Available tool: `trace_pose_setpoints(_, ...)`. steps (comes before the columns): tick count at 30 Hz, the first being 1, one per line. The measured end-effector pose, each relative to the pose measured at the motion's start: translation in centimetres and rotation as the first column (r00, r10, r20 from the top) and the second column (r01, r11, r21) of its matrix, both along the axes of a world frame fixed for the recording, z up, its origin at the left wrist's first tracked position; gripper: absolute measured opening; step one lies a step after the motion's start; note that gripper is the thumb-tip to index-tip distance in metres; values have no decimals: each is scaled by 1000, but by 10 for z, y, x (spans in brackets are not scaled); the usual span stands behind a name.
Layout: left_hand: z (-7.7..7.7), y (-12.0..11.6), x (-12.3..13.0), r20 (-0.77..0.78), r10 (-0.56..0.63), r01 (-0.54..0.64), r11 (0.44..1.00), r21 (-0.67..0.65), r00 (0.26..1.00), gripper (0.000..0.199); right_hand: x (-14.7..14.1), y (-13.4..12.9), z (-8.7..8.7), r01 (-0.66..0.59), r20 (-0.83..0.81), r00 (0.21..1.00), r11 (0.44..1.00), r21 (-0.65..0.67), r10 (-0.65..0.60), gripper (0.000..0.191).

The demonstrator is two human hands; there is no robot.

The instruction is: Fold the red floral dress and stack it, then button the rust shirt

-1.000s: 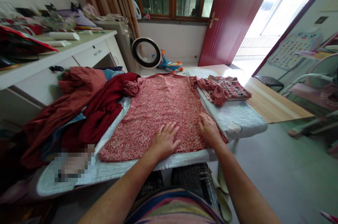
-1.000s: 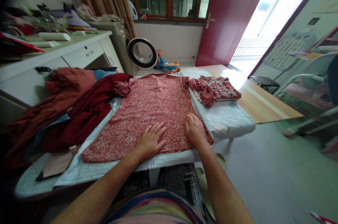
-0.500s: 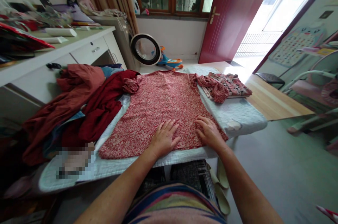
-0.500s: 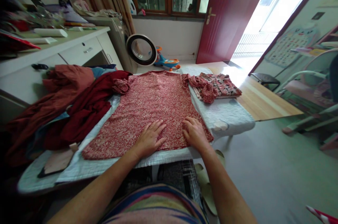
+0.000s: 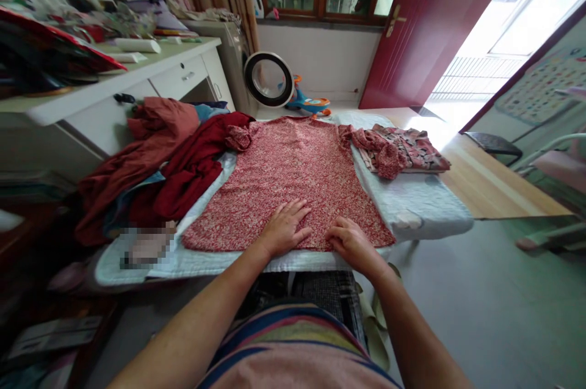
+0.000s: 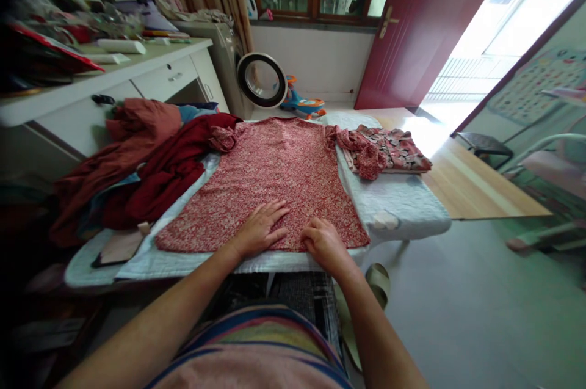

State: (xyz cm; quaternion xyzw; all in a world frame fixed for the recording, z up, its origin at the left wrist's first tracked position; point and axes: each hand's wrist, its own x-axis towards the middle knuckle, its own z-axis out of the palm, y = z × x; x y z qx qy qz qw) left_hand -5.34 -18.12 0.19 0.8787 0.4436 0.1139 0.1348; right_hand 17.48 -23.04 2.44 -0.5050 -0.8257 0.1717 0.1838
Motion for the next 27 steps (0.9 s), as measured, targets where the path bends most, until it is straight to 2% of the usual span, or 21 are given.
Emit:
trace_pose_setpoints(7,2,-1,1,6,-3,3,1000,-7,1000,60,-10,-1,0,-22,-89,996,1000,20,24,19)
trace_pose_setpoints(14,8,-1,0,67,26,-21,997,-69,997,47,-11,-1,12,-100,-79,993,982,-163,88,27)
trace_pose_setpoints(21,6,-1,-2,85,13,-7,998,-62,996,46,-15,-6,17,-64,-24,998,986,-153,61,11)
trace_pose_setpoints(27,4,0,-3,123,-4,11,998,-59,992,45,-16,-9,12,6,-62,998,985,-170,-17,16)
